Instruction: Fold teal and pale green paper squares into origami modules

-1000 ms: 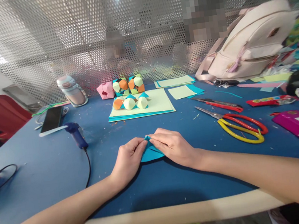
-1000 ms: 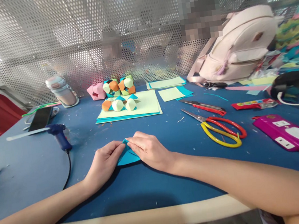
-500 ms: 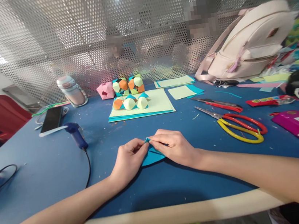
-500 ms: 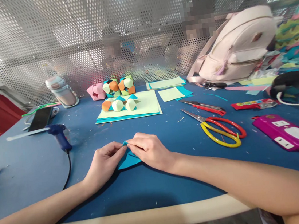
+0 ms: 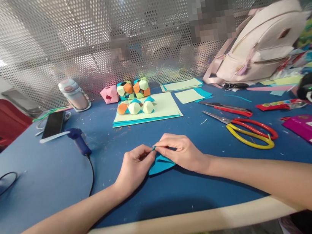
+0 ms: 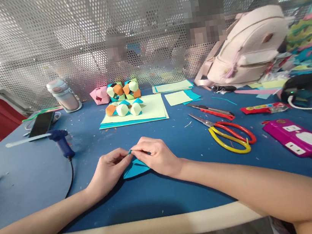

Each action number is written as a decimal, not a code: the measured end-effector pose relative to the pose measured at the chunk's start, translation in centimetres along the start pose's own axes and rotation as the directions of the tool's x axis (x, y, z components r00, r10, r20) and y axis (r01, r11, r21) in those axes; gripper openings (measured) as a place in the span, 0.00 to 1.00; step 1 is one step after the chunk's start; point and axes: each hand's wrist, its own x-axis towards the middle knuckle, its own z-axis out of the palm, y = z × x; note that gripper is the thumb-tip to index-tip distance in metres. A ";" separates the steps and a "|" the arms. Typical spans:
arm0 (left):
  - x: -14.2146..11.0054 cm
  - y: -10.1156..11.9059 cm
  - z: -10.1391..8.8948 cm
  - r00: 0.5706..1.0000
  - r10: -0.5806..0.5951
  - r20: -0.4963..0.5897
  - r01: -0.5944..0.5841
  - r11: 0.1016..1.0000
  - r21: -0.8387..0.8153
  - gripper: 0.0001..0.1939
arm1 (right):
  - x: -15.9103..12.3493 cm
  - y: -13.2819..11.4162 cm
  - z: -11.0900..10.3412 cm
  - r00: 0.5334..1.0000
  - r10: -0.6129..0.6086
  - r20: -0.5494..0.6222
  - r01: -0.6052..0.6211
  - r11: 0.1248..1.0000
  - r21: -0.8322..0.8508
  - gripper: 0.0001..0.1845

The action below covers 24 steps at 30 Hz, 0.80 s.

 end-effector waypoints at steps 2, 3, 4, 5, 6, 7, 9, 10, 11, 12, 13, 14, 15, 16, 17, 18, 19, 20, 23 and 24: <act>0.0 0.0 0.0 1.000 0.014 0.009 -0.014 1.000 -0.005 0.11 | 0.0 0.1 0.0 1.000 0.000 0.007 0.000 1.000 0.023 0.07; 0.0 0.0 0.0 1.000 0.020 0.014 -0.020 1.000 -0.003 0.11 | 0.0 0.1 0.1 1.000 0.000 0.011 0.000 1.000 0.026 0.07; 0.0 0.0 0.0 1.000 0.018 0.023 -0.018 1.000 -0.002 0.11 | 0.0 0.1 0.1 1.000 0.000 0.016 -0.001 1.000 0.024 0.07; 0.0 0.0 0.0 0.999 0.015 0.030 -0.015 1.000 -0.001 0.11 | 0.0 0.1 0.1 1.000 0.002 0.018 -0.003 1.000 0.017 0.06; 0.0 0.0 0.1 0.999 0.009 0.036 -0.009 1.000 0.001 0.11 | 0.0 0.0 0.1 1.000 0.006 0.019 -0.006 1.000 0.007 0.06; 0.0 0.1 0.1 0.999 0.003 0.039 -0.003 1.000 0.001 0.11 | 0.0 0.0 0.1 1.000 0.011 0.021 -0.011 1.000 0.000 0.07; 0.0 0.1 0.1 0.999 -0.003 0.037 0.003 1.000 0.001 0.11 | 0.0 -0.1 0.0 0.999 0.019 0.026 -0.020 1.000 0.004 0.07; 0.1 0.1 0.1 1.000 -0.004 0.030 0.004 1.000 -0.002 0.11 | 0.0 -0.1 0.0 0.999 0.026 0.030 -0.026 1.000 0.013 0.07; 0.1 0.2 0.0 1.000 -0.007 0.018 0.007 1.000 -0.005 0.12 | 0.0 -0.2 0.0 0.999 0.039 0.035 -0.040 0.999 0.020 0.08; 0.2 0.1 0.0 1.000 -0.012 -0.002 0.012 1.000 -0.010 0.12 | 0.1 -0.2 -0.1 0.997 0.066 0.040 -0.066 0.998 0.021 0.09; 0.3 0.1 -0.1 0.999 -0.019 -0.028 0.019 1.000 -0.016 0.12 | 0.2 -0.3 -0.1 0.994 0.104 0.040 -0.104 0.994 0.013 0.10; 0.4 0.1 -0.2 0.998 -0.027 -0.058 0.026 0.999 -0.026 0.12 | 0.2 -0.4 -0.1 0.988 0.149 0.040 -0.149 0.989 -0.004 0.11; 0.5 0.0 -0.3 0.995 -0.034 -0.089 0.031 0.999 -0.037 0.12 | 0.3 -0.4 -0.1 0.980 0.195 0.039 -0.194 0.981 -0.029 0.11; 0.6 -0.1 -0.3 0.993 -0.037 -0.115 0.032 0.998 -0.050 0.12 | 0.3 -0.5 0.0 0.972 0.231 0.037 -0.229 0.972 -0.056 0.10; 0.6 -0.1 -0.4 0.991 -0.039 -0.130 0.031 0.997 -0.064 0.12 | 0.4 -0.4 0.0 0.967 0.252 0.034 -0.249 0.965 -0.078 0.08; 0.7 -0.2 -0.4 0.990 -0.041 -0.136 0.031 0.996 -0.079 0.11 | 0.4 -0.4 0.1 0.966 0.258 0.031 -0.254 0.962 -0.095 0.06; 0.8 -0.2 -0.4 0.990 -0.043 -0.133 0.031 0.995 -0.092 0.11 | 0.4 -0.3 0.2 0.966 0.256 0.027 -0.252 0.962 -0.107 0.04; 0.8 -0.2 -0.4 0.991 -0.045 -0.126 0.032 0.994 -0.101 0.10 | 0.3 -0.2 0.3 0.968 0.250 0.022 -0.246 0.963 -0.114 0.03; 0.8 -0.2 -0.2 0.994 -0.051 -0.100 0.040 0.993 -0.111 0.09 | 0.2 0.1 0.4 0.974 0.226 0.007 -0.223 0.966 -0.133 0.03; 0.7 -0.3 -0.2 0.994 -0.053 -0.092 0.043 0.993 -0.109 0.08 | 0.2 0.2 0.4 0.977 0.214 0.007 -0.211 0.967 -0.140 0.03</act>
